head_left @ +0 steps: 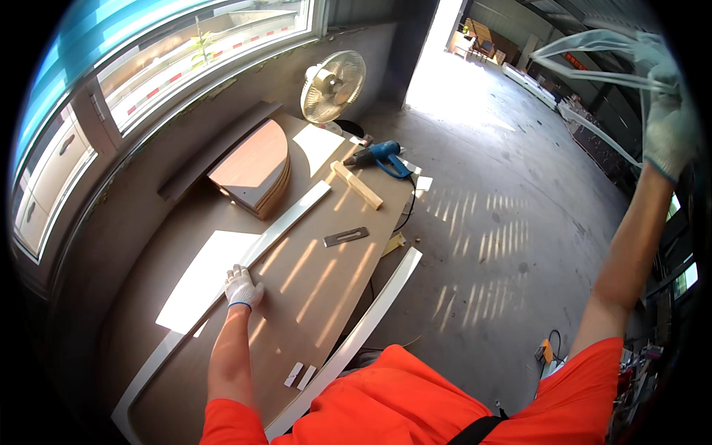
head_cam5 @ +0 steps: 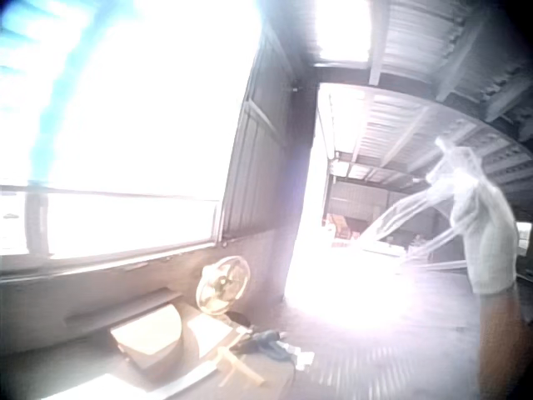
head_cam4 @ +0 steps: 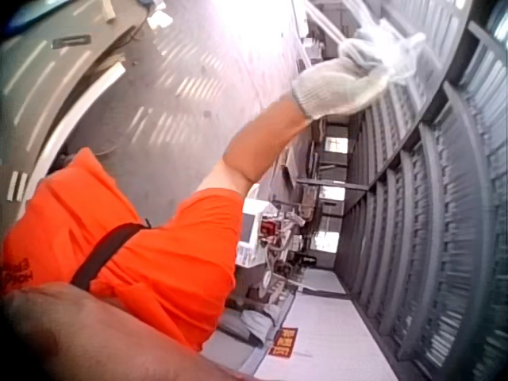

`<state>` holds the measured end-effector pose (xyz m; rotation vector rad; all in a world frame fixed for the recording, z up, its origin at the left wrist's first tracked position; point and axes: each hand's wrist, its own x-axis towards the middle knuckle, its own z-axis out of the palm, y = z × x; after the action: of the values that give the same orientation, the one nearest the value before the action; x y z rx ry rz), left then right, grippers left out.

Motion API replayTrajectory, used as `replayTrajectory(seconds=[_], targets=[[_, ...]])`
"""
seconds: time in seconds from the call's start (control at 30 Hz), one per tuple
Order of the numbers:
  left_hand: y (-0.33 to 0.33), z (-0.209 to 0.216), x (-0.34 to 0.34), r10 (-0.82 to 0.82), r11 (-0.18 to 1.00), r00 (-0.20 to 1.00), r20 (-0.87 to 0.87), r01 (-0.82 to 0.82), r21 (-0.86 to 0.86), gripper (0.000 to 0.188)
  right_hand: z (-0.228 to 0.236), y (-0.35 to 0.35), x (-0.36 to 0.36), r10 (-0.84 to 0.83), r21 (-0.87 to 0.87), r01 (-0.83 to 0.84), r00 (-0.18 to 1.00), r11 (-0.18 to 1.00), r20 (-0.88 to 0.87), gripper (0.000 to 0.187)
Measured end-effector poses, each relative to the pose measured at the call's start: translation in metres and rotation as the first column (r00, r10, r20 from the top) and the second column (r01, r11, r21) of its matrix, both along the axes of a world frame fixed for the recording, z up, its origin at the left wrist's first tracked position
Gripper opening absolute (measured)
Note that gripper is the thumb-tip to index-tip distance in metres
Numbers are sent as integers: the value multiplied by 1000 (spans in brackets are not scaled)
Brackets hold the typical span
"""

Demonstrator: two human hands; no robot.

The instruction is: The person applies a white edge banding strip to the curved edge of a large wooden panel. They use a heat gun to warm the adhesive and a small wooden block to press the strip firmly into place. The person also uses a plastic scraper to smooth the surface and remove air bubbles along the edge.

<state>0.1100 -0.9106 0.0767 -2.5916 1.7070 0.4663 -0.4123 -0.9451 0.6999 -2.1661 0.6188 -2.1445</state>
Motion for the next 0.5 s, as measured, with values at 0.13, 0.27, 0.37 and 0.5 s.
replayTrajectory(seconds=[0.13,0.27,0.37,0.5], targets=[[20,89,-66,-94,975,847,-523,-28,-221,114,-218,48,58,388,880,-5,899,475,-204,23],[39,122,-248,-502,848,-216,-837,64,-526,139,-340,107,45,552,970,-31,818,-239,162,20],[59,143,-320,-120,925,-594,-796,225,-307,130,-378,97,-15,568,983,-152,803,-101,183,22],[44,155,-385,-104,975,-327,-939,153,-161,61,-383,66,-62,208,733,475,753,487,-625,26]])
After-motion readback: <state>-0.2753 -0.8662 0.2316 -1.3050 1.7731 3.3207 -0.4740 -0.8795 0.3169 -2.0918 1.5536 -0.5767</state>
